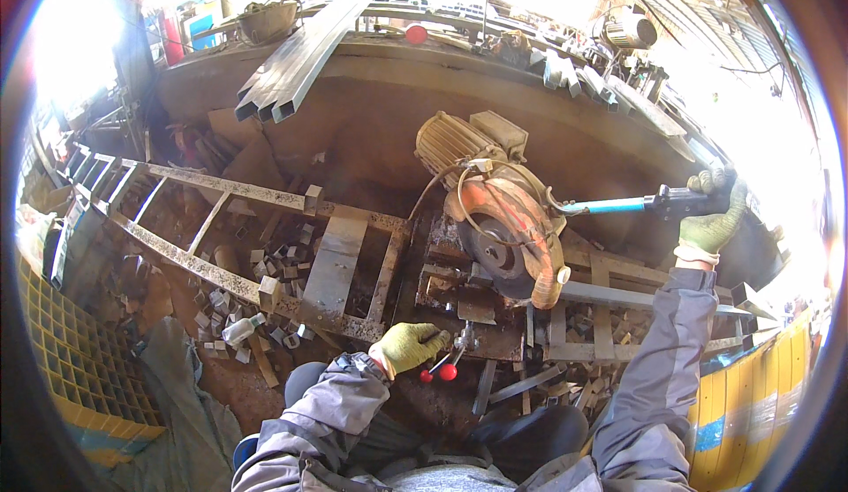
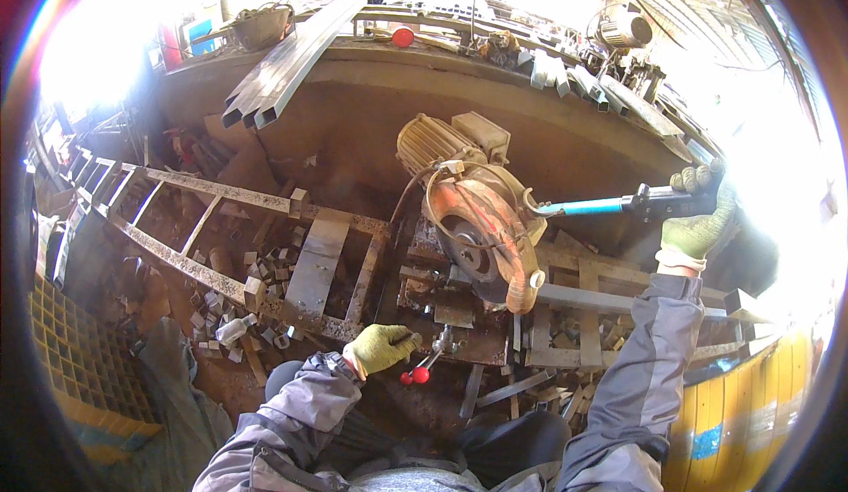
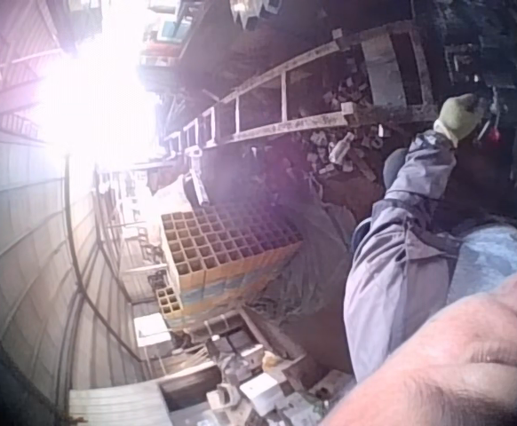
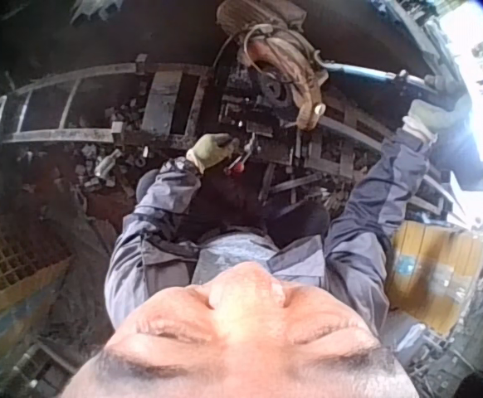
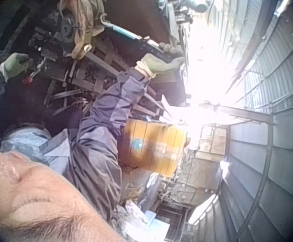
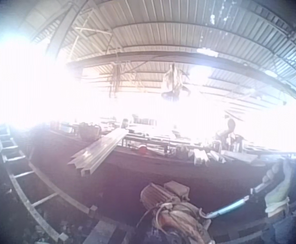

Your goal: The person puts on gloves and uses a chop saw to cut several long metal profiles into shorter pieces. The person positions each profile, operates the saw, and removes the cut pieces, placing them aside.

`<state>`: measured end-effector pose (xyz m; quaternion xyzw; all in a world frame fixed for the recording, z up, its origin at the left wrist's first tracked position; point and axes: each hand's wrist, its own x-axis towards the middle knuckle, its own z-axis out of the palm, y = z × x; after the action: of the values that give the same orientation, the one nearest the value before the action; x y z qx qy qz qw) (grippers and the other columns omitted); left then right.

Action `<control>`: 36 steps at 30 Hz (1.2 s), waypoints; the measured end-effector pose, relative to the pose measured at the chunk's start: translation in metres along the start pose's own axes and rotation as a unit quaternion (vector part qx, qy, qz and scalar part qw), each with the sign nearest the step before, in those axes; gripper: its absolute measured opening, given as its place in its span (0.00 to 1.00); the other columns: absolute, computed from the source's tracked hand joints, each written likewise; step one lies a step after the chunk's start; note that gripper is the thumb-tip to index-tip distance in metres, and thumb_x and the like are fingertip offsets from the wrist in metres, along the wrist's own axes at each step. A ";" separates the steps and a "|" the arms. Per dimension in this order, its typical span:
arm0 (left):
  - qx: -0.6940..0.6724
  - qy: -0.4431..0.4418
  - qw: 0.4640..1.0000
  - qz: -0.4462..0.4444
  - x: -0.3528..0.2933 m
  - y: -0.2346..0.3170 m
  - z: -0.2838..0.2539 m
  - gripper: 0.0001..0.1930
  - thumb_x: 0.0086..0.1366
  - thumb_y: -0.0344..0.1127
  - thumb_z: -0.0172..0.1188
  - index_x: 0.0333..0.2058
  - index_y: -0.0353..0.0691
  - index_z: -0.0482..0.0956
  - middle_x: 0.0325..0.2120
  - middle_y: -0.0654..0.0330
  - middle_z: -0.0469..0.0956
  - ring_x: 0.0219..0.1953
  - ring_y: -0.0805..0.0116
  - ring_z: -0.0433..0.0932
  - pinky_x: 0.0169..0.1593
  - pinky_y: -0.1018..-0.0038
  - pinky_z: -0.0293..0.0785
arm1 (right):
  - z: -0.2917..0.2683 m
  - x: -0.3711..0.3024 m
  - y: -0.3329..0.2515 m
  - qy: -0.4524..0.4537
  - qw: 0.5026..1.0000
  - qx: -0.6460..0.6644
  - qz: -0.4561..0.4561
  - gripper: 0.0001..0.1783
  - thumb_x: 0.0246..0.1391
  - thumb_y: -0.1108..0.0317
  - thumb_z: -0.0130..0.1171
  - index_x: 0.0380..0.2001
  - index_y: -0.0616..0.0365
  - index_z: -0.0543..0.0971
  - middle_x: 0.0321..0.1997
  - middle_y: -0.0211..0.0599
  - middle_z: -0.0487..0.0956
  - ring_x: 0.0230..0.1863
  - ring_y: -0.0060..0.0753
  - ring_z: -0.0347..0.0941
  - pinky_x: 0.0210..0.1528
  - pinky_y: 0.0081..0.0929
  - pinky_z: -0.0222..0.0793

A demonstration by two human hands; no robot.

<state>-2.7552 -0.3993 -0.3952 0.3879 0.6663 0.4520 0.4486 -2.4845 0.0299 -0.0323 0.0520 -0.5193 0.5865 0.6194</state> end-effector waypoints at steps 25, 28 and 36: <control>0.056 0.025 0.998 0.009 0.000 -0.006 -0.006 0.20 0.89 0.51 0.70 0.53 0.38 0.95 0.32 0.59 0.92 0.35 0.73 0.88 0.44 0.67 0.84 | -0.038 0.006 0.008 0.006 1.000 -0.003 0.019 0.26 0.83 0.44 0.65 0.56 0.59 0.86 0.48 0.35 0.81 0.47 0.38 0.75 0.58 0.45 0.75; -0.007 0.018 1.000 -0.012 0.002 -0.010 -0.006 0.19 0.89 0.50 0.71 0.52 0.38 0.95 0.32 0.63 0.92 0.36 0.77 0.86 0.44 0.69 0.84 | -0.044 0.010 0.007 0.048 0.998 -0.005 0.035 0.26 0.83 0.44 0.63 0.54 0.60 0.87 0.47 0.38 0.82 0.48 0.42 0.76 0.62 0.48 0.76; -0.015 0.016 1.000 -0.005 0.010 -0.021 -0.005 0.17 0.90 0.45 0.69 0.52 0.35 0.94 0.32 0.64 0.91 0.37 0.79 0.84 0.45 0.70 0.82 | -0.016 0.004 0.008 0.095 0.994 -0.051 0.010 0.20 0.80 0.54 0.56 0.55 0.59 0.87 0.44 0.34 0.82 0.47 0.38 0.80 0.59 0.45 0.78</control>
<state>-2.7648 -0.3972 -0.4164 0.3703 0.6685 0.4663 0.4456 -2.4826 0.0456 -0.0415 -0.0403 -0.4879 0.5679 0.6617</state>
